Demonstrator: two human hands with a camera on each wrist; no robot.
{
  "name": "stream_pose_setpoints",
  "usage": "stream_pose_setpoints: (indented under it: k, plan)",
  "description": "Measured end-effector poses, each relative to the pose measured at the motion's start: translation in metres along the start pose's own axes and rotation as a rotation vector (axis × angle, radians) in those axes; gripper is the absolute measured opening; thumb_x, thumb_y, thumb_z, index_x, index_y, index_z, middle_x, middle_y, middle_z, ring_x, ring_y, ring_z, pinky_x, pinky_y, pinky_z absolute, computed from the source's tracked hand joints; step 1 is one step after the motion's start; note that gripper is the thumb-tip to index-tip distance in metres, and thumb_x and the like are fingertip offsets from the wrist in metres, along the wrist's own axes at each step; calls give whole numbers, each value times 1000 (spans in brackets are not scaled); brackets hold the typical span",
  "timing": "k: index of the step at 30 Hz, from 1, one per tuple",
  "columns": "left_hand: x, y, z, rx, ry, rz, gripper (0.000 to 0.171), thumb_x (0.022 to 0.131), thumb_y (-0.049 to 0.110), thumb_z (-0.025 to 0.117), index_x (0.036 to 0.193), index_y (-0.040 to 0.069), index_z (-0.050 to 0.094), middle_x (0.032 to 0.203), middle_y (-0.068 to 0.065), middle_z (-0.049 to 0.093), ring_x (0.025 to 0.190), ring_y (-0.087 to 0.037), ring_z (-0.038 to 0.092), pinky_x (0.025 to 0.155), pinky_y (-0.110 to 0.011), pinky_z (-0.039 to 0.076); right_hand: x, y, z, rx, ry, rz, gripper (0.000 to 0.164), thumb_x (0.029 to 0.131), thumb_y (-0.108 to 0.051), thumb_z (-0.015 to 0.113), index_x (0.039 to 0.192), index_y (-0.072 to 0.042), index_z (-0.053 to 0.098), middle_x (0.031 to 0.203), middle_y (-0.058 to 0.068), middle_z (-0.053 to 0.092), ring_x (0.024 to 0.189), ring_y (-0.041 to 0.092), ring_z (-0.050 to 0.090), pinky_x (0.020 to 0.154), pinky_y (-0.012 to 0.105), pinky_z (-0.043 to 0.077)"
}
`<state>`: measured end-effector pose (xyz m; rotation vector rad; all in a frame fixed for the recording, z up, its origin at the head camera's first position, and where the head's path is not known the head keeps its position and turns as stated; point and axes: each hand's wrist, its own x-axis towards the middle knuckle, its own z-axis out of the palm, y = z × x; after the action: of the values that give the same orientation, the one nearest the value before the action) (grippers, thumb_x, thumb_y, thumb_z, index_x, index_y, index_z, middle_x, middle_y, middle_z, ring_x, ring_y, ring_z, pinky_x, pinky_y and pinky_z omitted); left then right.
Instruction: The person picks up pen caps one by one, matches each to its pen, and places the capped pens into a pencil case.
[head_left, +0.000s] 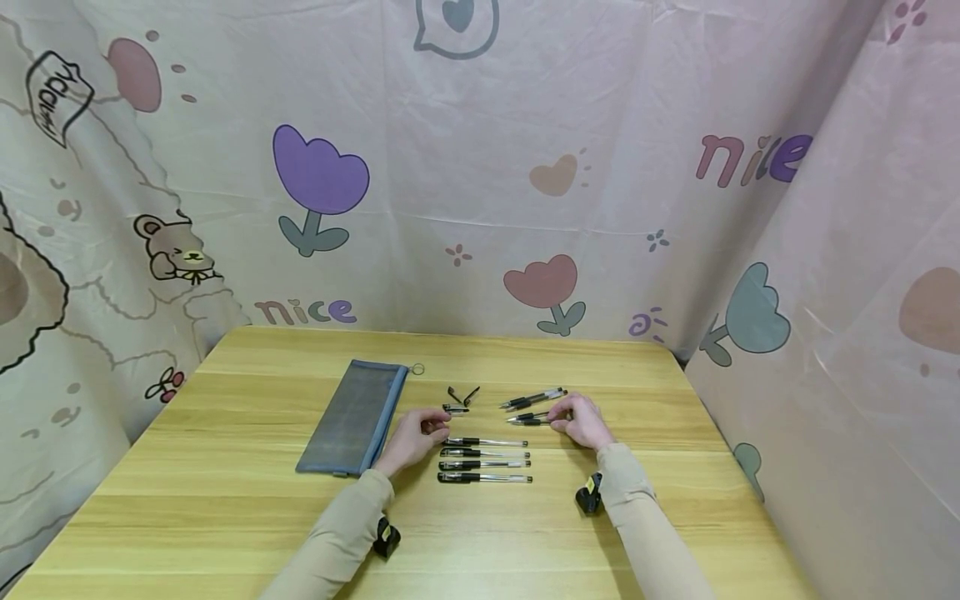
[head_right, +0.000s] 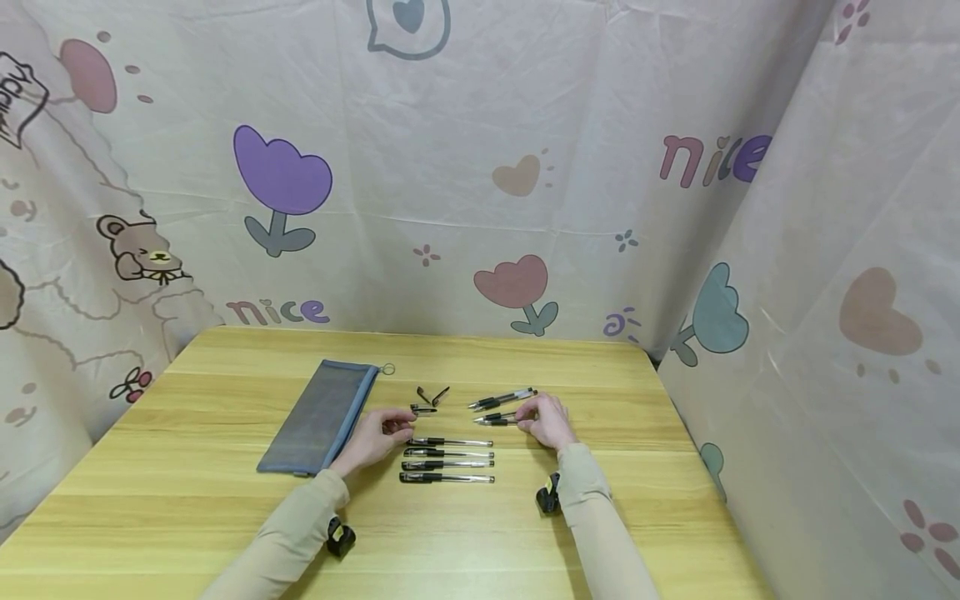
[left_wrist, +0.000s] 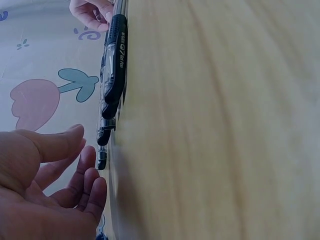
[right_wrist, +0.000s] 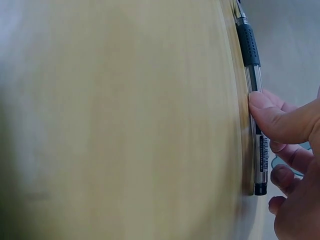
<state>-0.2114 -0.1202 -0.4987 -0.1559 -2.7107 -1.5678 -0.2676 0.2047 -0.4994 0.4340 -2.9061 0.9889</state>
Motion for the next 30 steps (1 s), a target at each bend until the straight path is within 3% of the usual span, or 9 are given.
stream_pose_setpoints:
  k: [7,19,30]
  plan:
    - [0,0,-1,9,-11,24,21,90,1,71,111,-1,73,92,-9,72,79,-13,58,70,-24,46,0,0,0,-9,-16,21,9,83,-3,77,87,-11,78,104,8,68,106,32,56,105,56,33]
    - [1,2,-1,8,4,-21,24,89,1,73,113,1,73,92,-7,71,80,-14,58,73,-28,47,-4,-4,0,15,-9,7,9,85,-5,75,92,-10,77,106,9,68,110,32,54,103,54,34]
    - [5,-1,1,-23,27,-26,23,89,-1,71,113,0,73,92,-8,69,79,-14,57,71,-26,46,-9,-16,-3,109,-14,71,10,90,-6,70,98,-9,75,119,14,65,121,36,51,108,59,36]
